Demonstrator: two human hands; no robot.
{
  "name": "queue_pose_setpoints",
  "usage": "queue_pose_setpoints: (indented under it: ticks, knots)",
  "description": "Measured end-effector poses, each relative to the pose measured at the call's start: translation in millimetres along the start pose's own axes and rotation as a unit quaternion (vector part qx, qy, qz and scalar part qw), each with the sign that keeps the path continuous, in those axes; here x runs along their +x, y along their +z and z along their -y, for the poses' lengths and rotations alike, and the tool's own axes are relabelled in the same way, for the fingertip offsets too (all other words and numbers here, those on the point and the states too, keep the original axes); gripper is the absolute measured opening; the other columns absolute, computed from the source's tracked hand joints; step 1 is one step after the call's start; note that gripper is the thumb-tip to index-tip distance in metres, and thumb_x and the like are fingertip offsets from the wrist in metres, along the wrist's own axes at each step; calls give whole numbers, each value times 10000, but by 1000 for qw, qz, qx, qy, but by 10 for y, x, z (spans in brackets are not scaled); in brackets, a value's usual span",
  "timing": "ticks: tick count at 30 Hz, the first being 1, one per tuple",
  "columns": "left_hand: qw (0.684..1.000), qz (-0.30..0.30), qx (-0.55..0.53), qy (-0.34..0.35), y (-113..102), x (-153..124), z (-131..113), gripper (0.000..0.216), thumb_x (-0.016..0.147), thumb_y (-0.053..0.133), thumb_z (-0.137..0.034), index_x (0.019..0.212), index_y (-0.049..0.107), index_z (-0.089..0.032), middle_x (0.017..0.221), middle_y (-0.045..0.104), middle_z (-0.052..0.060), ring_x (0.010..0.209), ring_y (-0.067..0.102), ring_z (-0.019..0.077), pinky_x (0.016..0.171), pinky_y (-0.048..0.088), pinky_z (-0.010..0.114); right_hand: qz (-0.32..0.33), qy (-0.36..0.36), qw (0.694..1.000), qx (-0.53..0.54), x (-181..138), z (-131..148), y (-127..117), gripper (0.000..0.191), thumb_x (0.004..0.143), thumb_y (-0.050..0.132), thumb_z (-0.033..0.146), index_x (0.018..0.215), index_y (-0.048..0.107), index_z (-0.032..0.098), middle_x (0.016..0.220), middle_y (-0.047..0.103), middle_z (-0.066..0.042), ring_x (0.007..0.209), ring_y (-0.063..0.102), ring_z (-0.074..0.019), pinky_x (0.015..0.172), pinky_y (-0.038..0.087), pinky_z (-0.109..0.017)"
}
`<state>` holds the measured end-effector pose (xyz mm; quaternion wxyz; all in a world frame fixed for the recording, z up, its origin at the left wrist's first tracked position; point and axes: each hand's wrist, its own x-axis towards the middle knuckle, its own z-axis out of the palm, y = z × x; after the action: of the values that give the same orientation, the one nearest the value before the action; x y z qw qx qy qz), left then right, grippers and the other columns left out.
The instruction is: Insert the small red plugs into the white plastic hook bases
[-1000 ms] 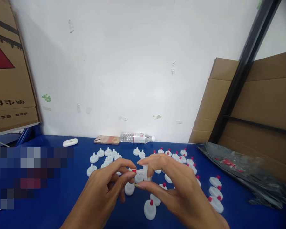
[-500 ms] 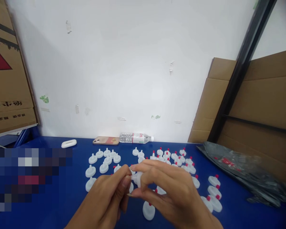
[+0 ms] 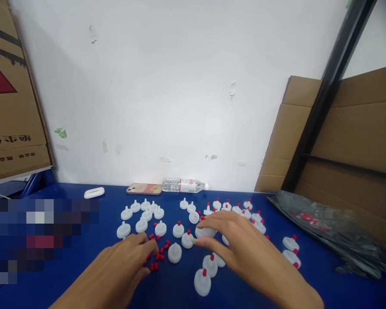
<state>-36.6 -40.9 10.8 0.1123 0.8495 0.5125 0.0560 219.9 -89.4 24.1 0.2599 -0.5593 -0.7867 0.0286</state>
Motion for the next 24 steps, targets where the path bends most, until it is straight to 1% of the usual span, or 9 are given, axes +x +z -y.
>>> queue_pose_setpoints:
  ticks: [2, 4, 6, 9, 11, 15, 18, 20, 24]
  knots:
    - [999, 36, 15, -13, 29, 6, -2, 419, 848, 583, -83, 1188, 729, -279, 1264, 712, 85, 1164, 677, 305, 978, 513, 401, 15, 28, 999, 0, -24, -57, 16, 387, 1005, 506, 582, 1207, 702, 317, 1228, 702, -24, 1207, 617, -261, 1014, 496, -394]
    - [997, 69, 23, -18, 49, 14, -37, 470, 871, 582, -71, 1282, 690, -273, 1319, 690, 100, 1232, 642, 321, 1042, 487, 459, 31, 53, 998, 1, -63, -94, 48, 420, 1009, 497, 579, 1284, 666, 310, 1272, 679, -41, 1228, 608, -271, 1043, 486, -415]
    - [995, 89, 34, -22, 56, 25, -80, 488, 893, 570, -65, 1334, 658, -254, 1328, 686, 114, 1227, 644, 335, 1047, 485, 502, 60, 85, 995, 3, -108, -118, 84, 447, 1000, 507, 589, 1323, 641, 310, 1297, 661, -52, 1230, 612, -279, 1045, 489, -428]
    - [994, 93, 49, -31, 48, 45, -121, 476, 917, 536, -58, 1354, 641, -215, 1310, 693, 136, 1189, 666, 343, 1020, 502, 513, 99, 120, 988, 15, -165, -154, 129, 454, 986, 519, 605, 1310, 648, 315, 1288, 662, -52, 1209, 629, -280, 1021, 507, -423]
    - [994, 89, 56, -37, 41, 60, -131, 466, 932, 520, -65, 1367, 627, -196, 1317, 687, 152, 1189, 666, 348, 1017, 503, 516, 99, 130, 987, 16, -191, -192, 153, 420, 988, 529, 580, 1281, 663, 311, 1258, 676, -49, 1182, 644, -274, 1013, 510, -419]
    - [994, 87, 61, -30, 61, 84, -117, 431, 943, 510, -77, 1338, 638, -191, 1282, 703, 146, 1162, 679, 351, 994, 514, 514, 100, 155, 983, -1, -200, -257, 162, 354, 980, 569, 512, 1239, 679, 298, 1235, 696, -54, 1167, 655, -287, 995, 520, -430]
    - [994, 79, 70, -16, 112, 95, -84, 368, 942, 491, -70, 1232, 684, -187, 1224, 723, 132, 1125, 693, 345, 967, 524, 499, 127, 155, 979, -28, -140, -224, 112, 341, 992, 560, 441, 1265, 664, 265, 1271, 684, -87, 1208, 631, -313, 1020, 506, -478]
    - [994, 71, 80, -6, 147, 110, -62, 333, 956, 462, -82, 1155, 707, -187, 1183, 733, 128, 1088, 704, 336, 943, 530, 484, 126, 143, 981, -45, -83, -163, 75, 333, 1020, 513, 408, 1271, 658, 245, 1269, 680, -106, 1195, 633, -319, 1026, 499, -516]
    - [992, 71, 107, -9, 198, 150, -33, 424, 957, 357, -37, 1138, 711, -183, 1158, 736, 138, 1060, 713, 313, 922, 529, 452, 133, 133, 981, -50, -12, -41, 60, 412, 1042, 471, 441, 1374, 606, 238, 1405, 609, -122, 1332, 542, -331, 1116, 432, -550]
